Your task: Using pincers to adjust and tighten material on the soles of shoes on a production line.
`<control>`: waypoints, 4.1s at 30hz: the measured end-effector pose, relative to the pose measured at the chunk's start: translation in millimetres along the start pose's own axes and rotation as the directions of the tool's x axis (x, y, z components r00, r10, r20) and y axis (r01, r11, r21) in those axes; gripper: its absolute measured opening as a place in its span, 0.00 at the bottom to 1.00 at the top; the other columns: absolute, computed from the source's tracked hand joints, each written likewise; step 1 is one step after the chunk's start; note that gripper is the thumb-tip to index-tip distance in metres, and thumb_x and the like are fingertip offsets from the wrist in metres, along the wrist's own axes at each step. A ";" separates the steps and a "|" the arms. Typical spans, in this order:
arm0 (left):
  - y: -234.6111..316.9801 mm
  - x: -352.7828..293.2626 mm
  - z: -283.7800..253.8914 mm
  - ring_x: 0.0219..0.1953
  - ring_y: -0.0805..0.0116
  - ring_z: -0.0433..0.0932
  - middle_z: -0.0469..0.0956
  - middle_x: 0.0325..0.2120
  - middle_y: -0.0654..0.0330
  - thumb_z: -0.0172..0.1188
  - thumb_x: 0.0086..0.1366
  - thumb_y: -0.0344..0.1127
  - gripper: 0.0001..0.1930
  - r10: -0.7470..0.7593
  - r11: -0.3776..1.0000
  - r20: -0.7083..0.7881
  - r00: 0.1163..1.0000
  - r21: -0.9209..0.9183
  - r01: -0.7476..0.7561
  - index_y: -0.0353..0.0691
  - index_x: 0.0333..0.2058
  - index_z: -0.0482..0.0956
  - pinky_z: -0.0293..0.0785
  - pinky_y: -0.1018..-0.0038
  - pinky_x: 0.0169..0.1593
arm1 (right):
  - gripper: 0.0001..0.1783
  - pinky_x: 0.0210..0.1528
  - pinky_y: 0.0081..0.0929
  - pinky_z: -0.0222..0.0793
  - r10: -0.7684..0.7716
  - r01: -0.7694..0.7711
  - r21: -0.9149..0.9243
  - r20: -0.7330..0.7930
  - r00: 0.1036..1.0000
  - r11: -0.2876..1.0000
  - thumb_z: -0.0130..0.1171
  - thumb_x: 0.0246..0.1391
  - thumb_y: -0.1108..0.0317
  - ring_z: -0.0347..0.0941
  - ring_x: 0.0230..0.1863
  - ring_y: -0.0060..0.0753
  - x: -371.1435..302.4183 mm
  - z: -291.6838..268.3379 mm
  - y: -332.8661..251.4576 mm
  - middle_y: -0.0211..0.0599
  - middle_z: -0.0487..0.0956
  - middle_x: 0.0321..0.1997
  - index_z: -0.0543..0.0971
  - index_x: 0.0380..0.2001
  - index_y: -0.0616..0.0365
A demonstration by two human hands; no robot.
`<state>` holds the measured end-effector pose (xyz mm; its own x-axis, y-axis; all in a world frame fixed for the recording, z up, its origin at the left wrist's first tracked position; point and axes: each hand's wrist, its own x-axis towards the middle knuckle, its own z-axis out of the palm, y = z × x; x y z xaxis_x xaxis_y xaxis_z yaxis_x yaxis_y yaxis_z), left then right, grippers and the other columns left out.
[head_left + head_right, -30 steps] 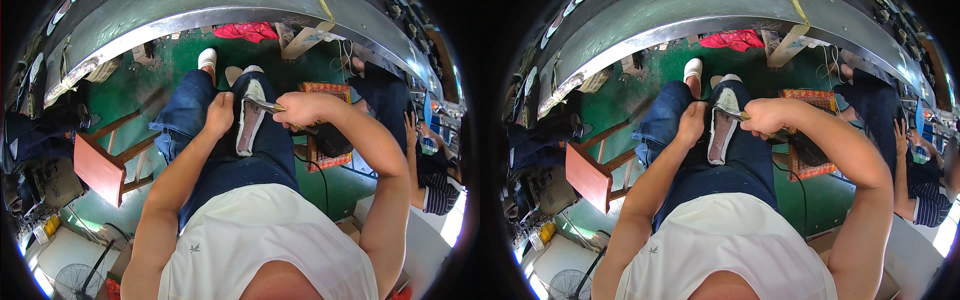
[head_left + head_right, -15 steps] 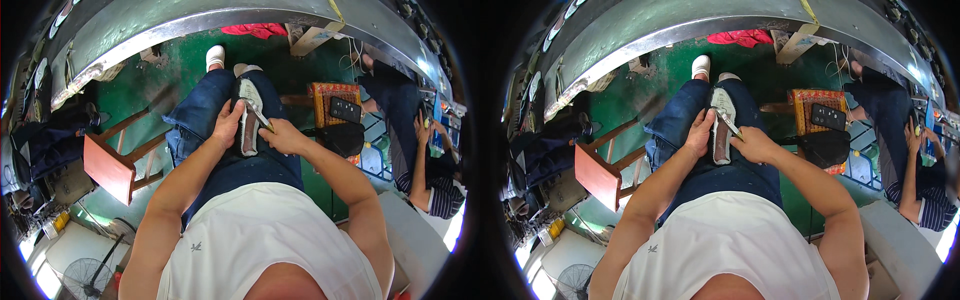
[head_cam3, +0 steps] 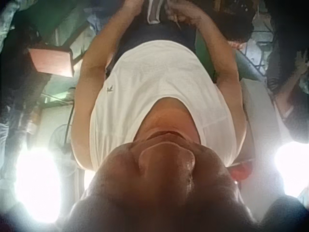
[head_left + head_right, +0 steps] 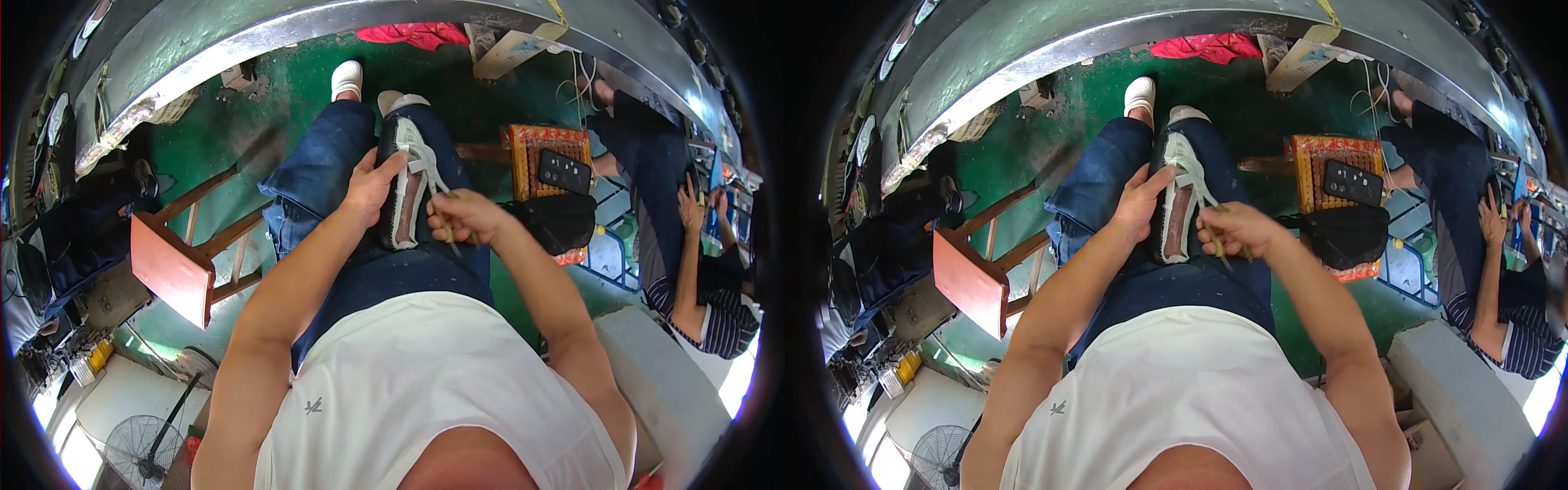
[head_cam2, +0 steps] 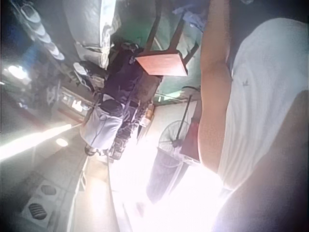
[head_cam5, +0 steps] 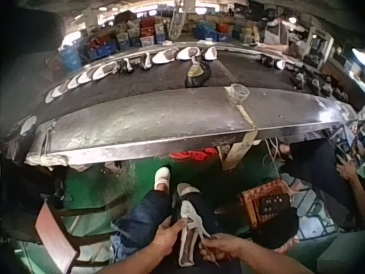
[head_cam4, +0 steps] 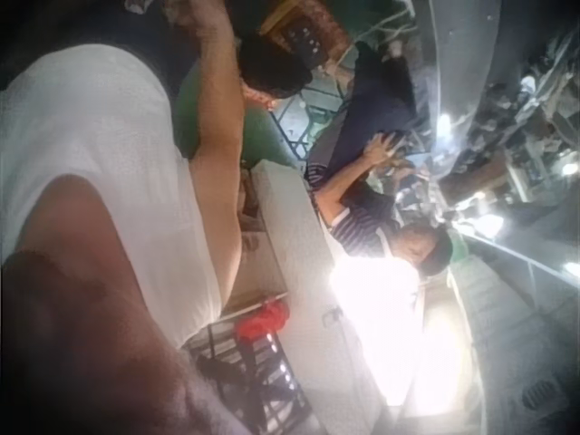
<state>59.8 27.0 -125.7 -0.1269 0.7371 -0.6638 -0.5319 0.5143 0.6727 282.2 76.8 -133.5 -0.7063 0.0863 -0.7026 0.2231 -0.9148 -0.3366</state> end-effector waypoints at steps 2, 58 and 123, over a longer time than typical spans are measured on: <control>-1.3 8.3 4.6 0.42 0.67 0.81 0.82 0.43 0.55 0.67 0.63 0.42 0.26 0.025 0.999 -0.033 0.999 0.049 -0.024 0.34 0.55 0.74 0.78 0.69 0.47 | 0.24 0.18 0.16 0.70 0.075 -0.061 -0.112 0.123 0.990 0.992 0.60 0.66 0.50 0.83 0.34 0.29 -5.1 -30.7 -15.8 0.36 0.81 0.35 0.77 0.46 0.64; -63.0 -34.8 -32.8 0.76 0.45 0.44 0.40 0.73 0.38 0.57 0.70 0.46 0.53 0.149 0.657 0.214 0.965 0.709 -0.258 0.41 0.74 0.22 0.46 0.65 0.74 | 0.28 0.36 0.45 0.77 -0.107 -0.029 -0.998 -0.024 0.994 -0.048 0.48 0.69 0.46 0.82 0.33 0.51 -57.0 10.1 -16.2 0.50 0.83 0.32 0.80 0.33 0.63; 576.3 401.8 74.0 0.65 0.50 0.69 0.75 0.60 0.49 0.51 0.68 0.61 0.35 0.805 0.487 -0.380 0.456 0.862 -0.143 0.39 0.61 0.75 0.65 0.60 0.67 | 0.25 0.48 0.45 0.69 -0.887 -0.116 -0.887 0.421 0.188 -0.446 0.74 0.44 0.57 0.74 0.43 0.51 -37.1 13.5 -352.8 0.43 0.78 0.42 0.78 0.41 0.60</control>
<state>-235.8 652.0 19.5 -0.8038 0.5836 0.1149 0.4803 0.5230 0.7041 220.6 391.0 19.8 -0.6137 0.6618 0.4306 0.5790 0.7480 -0.3245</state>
